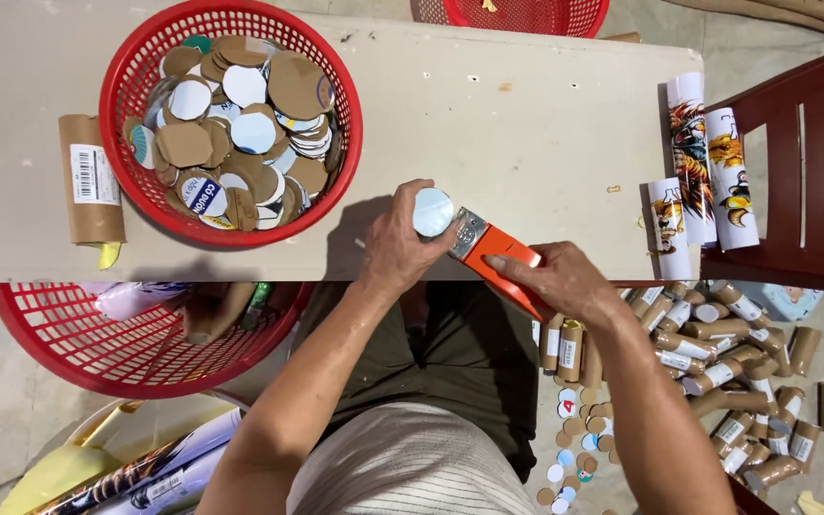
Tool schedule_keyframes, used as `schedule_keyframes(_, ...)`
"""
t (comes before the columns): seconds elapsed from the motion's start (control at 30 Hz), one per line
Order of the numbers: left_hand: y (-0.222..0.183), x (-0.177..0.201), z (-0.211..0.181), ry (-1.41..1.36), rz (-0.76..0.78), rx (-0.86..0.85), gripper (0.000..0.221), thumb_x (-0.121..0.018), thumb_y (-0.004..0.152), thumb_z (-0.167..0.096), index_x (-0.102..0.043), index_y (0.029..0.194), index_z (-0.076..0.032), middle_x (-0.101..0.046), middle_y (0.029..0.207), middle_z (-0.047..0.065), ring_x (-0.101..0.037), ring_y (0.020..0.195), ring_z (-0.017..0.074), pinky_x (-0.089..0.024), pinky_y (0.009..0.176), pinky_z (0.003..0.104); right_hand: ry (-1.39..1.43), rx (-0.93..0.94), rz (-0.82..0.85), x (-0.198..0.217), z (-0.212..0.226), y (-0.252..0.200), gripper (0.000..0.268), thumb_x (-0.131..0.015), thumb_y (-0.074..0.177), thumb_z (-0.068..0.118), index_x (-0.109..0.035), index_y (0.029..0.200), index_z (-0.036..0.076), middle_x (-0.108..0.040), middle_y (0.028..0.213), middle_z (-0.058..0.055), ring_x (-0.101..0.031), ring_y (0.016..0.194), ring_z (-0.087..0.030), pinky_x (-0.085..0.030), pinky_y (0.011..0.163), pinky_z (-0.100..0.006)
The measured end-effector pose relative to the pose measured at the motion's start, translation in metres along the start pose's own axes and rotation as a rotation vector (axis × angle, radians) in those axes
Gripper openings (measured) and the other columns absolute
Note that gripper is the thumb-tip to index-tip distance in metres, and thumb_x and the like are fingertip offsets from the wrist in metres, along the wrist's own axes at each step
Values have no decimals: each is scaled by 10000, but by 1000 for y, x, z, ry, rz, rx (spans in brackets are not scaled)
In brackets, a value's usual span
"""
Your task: Apply circular cardboard lids and seal the ends of cardboard shipping tubes using a tape dispenser.
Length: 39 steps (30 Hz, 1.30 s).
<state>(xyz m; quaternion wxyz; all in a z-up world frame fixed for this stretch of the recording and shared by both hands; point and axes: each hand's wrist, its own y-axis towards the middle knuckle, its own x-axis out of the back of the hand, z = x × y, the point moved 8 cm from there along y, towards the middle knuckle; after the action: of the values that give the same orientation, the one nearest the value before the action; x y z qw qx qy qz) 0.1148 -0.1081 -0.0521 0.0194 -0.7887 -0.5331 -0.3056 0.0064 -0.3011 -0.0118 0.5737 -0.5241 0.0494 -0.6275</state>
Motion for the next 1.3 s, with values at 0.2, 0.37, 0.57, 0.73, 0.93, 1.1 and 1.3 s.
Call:
schedule_keyframes(0.2, 1, -6, 1, 19, 22, 54, 574, -786, 915, -348, -470, 1315, -83, -697, 1113, 150, -755, 965, 277, -653, 795, 371, -532, 31, -29, 17, 43, -10, 802, -664, 756, 776, -750, 655, -15, -625, 529, -163, -672, 517, -281, -555, 538, -444)
schedule_keyframes(0.37, 15, 2, 2, -92, 117, 115, 554, -769, 912, -352, -468, 1301, -97, -710, 1074, 118, -761, 947, 257, -665, 809, 366, -1033, 458, -506, 12, 53, -15, 685, -562, 998, 691, -748, 750, 80, -685, 662, -121, -714, 660, -273, -560, 610, -438)
schedule_keyframes(0.57, 40, 15, -22, 81, 518, -42, 635, -824, 796, -270, -504, 1332, -159, -569, 1407, 121, -487, 1440, 327, -414, 1199, 508, -564, 143, -189, 31, 16, -42, 754, -651, 772, 738, -815, 816, 3, -673, 591, -154, -707, 612, -295, -573, 663, -447)
schedule_keyframes(0.73, 39, 23, -37, 144, 792, 164, 1175, -857, 587, -366, -237, 1574, -219, -334, 1600, 93, -397, 1441, 328, -339, 1192, 498, -90, -70, -30, 25, -28, -69, 824, -672, 785, 724, -674, 1304, 84, -666, 471, -211, -702, 404, -263, -608, 560, -388)
schedule_keyframes(0.93, -5, 77, -60, -116, 543, 506, 706, -603, 899, -556, -470, 1465, -158, -556, 1451, 127, -566, 1301, 266, -502, 1040, 452, -17, 16, -82, 21, -40, -82, 639, -815, 688, 590, -813, 858, -26, -629, 450, -129, -612, 347, -192, -517, 390, -391)
schedule_keyframes(1.1, -67, 24, -44, -680, 564, 661, 499, -478, 1028, -467, -638, 1276, -65, -691, 1067, 72, -666, 897, 142, -593, 718, 316, 48, 192, -17, 1, -19, -85, 553, -800, 661, 544, -818, 855, 26, -628, 454, -87, -596, 366, -173, -479, 365, -352)
schedule_keyframes(1.3, -77, 13, -37, -948, 481, 664, 331, -585, 1030, -330, -742, 1070, -41, -702, 865, 1, -637, 750, 75, -556, 673, 255, -57, 193, -66, -5, -12, -87, 570, -822, 651, 553, -807, 924, 53, -623, 428, -69, -613, 362, -163, -487, 365, -332)
